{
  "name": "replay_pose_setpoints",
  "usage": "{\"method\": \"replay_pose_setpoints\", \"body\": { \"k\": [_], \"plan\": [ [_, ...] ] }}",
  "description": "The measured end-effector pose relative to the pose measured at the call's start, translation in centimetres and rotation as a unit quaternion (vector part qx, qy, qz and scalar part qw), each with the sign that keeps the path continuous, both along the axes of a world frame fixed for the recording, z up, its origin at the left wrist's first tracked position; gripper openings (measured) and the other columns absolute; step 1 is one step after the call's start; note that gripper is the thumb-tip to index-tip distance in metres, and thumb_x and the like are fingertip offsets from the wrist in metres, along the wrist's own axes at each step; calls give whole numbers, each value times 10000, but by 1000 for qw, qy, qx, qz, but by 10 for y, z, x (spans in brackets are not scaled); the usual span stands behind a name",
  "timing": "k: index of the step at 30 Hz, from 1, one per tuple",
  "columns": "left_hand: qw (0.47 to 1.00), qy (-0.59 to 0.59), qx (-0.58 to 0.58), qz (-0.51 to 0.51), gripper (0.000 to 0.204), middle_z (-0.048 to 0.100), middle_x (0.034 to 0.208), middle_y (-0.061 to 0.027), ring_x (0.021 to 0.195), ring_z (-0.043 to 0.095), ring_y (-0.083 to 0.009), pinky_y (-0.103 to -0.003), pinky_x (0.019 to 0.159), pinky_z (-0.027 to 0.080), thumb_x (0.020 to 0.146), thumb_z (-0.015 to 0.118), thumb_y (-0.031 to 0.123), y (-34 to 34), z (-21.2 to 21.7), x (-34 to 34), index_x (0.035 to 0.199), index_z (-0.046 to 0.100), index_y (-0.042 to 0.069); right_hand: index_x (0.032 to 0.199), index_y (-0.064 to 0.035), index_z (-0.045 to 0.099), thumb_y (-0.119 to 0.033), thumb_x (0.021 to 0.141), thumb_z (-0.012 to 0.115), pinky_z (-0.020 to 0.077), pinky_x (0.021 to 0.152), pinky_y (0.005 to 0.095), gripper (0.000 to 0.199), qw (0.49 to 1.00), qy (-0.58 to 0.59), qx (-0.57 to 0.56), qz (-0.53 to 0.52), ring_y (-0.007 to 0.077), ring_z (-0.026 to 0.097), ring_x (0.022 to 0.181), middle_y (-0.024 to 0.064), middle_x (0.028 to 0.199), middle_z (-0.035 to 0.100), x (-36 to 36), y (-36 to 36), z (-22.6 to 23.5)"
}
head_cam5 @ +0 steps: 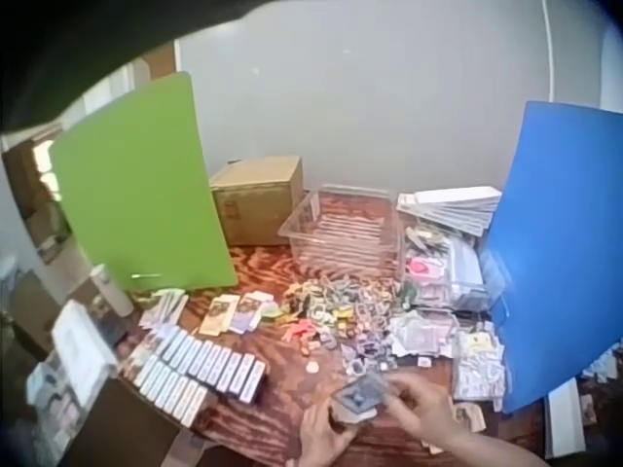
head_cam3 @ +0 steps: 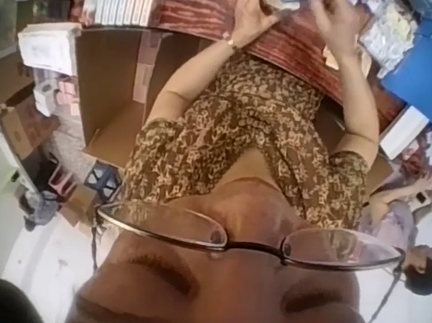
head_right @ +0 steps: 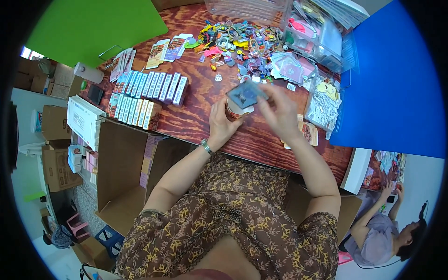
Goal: Sorting small colorful toy components and stickers from a pile into organized groups on a workbench and into small packets.
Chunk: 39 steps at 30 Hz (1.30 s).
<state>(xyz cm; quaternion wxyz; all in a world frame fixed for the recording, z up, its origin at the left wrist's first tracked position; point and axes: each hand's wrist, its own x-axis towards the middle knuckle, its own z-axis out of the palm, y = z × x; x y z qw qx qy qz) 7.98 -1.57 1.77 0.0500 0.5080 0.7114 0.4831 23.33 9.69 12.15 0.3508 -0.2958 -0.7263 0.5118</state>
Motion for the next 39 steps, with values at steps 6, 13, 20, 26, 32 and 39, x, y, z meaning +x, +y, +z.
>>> {"method": "replay_pose_setpoints", "body": {
  "k": [6, 13, 20, 26, 32, 39],
  "plan": [
    [1000, -1, -4, 8, 767, 587, 1121, -175, 1052, 552, -379, -468, 897, 451, 667, 884, 222, -6, -5, -2, 1295, 496, 16, 1179, -50, 671, 30, 857, 702, 548, 610, 311, 333, 944, -101, 312, 38, 219, 671, 788, 104, 934, 664, -2, -13, -13],
    [999, 21, 23, 32, 833, 558, 1136, -196, 1063, 547, -374, -458, 924, 443, 680, 901, 234, -12, -8, -5, 1331, 445, -18, 1134, -85, 702, -122, 865, 724, 541, 662, 378, 272, 926, -143, 340, 74, 267, 663, 777, 100, 959, 637, -20, 19, -18],
    [999, -11, 40, 16, 884, 551, 1199, -206, 1124, 543, -377, -460, 964, 446, 698, 901, 240, -12, -26, -9, 1384, 411, -26, 1059, -113, 675, -171, 844, 714, 550, 755, 461, 226, 856, -380, 349, -31, 346, 676, 880, 117, 978, 657, -69, 110, -91],
    [999, -16, 26, 15, 934, 542, 1235, -217, 1151, 537, -381, -465, 978, 447, 710, 902, 272, -18, -24, -10, 1423, 384, -36, 1060, -108, 632, -125, 876, 607, 542, 767, 521, 187, 869, -387, 309, -2, 387, 682, 907, 147, 1006, 694, -85, 136, -85],
    [1000, -7, 14, 2, 971, 534, 1268, -216, 1164, 530, -381, -469, 986, 440, 711, 903, 296, -13, -23, -10, 1451, 364, -28, 1107, -129, 648, -103, 892, 577, 551, 792, 502, 228, 824, -460, 330, -26, 383, 693, 952, 157, 1076, 707, -112, 176, -77],
    [1000, -13, 21, 1, 976, 530, 1286, -216, 1174, 522, -384, -476, 989, 435, 717, 898, 290, -13, -22, -11, 1461, 350, -22, 1002, -92, 697, -211, 836, 688, 537, 842, 466, 205, 836, -460, 296, -40, 339, 690, 972, 151, 1011, 719, -103, 184, -61]
  ]
}}
